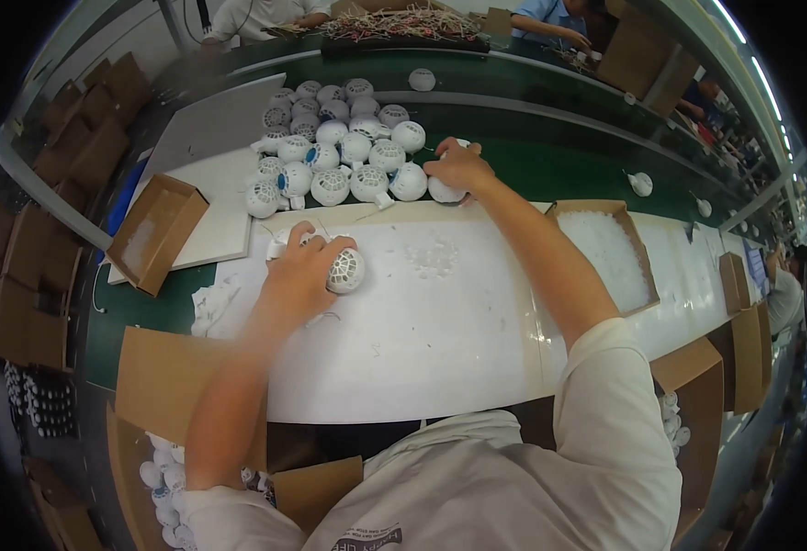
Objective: Assembling small white electronic components on a factory assembly line.
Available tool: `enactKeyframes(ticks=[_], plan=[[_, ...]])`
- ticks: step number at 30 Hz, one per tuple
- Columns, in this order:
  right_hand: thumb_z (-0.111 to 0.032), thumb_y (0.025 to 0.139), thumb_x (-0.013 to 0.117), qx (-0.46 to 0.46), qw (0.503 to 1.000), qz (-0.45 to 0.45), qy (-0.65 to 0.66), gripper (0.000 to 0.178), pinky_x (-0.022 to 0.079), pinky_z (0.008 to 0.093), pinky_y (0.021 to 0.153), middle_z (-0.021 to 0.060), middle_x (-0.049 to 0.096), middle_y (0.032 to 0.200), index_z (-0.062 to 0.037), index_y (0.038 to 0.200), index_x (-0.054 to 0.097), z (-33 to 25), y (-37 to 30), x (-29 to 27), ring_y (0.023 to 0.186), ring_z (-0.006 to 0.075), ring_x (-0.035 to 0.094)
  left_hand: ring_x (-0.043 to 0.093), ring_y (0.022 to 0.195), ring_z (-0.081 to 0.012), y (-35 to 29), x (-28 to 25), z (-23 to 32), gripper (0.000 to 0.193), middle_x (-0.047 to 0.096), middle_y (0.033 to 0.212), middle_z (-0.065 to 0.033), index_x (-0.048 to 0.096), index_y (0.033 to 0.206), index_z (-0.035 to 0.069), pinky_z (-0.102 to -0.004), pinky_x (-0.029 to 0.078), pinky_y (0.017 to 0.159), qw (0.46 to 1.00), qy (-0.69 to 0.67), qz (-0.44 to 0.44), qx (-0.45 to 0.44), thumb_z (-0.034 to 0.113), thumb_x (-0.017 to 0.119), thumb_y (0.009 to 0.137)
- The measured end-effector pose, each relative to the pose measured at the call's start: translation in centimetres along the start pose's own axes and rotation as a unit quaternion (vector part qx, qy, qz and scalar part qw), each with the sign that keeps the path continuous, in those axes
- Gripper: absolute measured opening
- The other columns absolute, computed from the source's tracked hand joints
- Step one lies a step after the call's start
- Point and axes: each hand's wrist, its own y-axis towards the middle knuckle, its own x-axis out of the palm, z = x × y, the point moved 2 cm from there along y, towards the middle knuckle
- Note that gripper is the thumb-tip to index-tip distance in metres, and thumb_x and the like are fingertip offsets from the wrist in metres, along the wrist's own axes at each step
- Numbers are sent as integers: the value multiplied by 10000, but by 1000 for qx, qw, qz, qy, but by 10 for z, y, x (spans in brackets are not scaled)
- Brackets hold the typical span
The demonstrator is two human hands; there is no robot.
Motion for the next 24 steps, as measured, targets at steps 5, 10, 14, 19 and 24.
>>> enactKeyframes(ticks=[5,10,14,19,24], plan=[[-403,713,779,-4,1000,9,13,709,635,460,651,189,335,1432,-263,1350,500,-10,2,8,1176,382,573,389,1305,-391,4,-6,-9,671,620,1162,-80,567,1239,225,-504,525,919,998,10,50,-41,74,786,623],[-365,748,764,26,1000,-12,2,669,627,469,638,167,466,1354,-258,1349,490,-2,23,9,1076,383,626,457,1231,-400,12,-7,-6,678,621,1179,-54,562,1245,239,-497,534,895,985,81,73,-136,54,780,631],[-333,787,730,15,994,-52,94,613,597,488,605,138,576,1227,-270,1346,488,-1,34,-10,983,368,656,514,1153,-419,28,-2,-15,667,622,1191,-50,565,1249,247,-499,528,902,977,80,117,-162,27,762,651],[-280,826,679,-83,981,-68,161,528,551,473,619,107,620,1110,-273,1325,508,33,-15,-94,867,290,664,550,1129,-381,25,21,-45,656,628,1211,-71,567,1279,225,-461,498,937,983,45,171,-49,14,760,689],[-121,820,653,-212,958,142,129,592,500,320,899,62,569,1222,-171,1387,490,158,-183,-207,1088,174,574,629,1022,-227,20,5,-82,689,631,1137,-100,522,1356,121,-307,509,854,952,-216,200,-89,-68,700,717]])
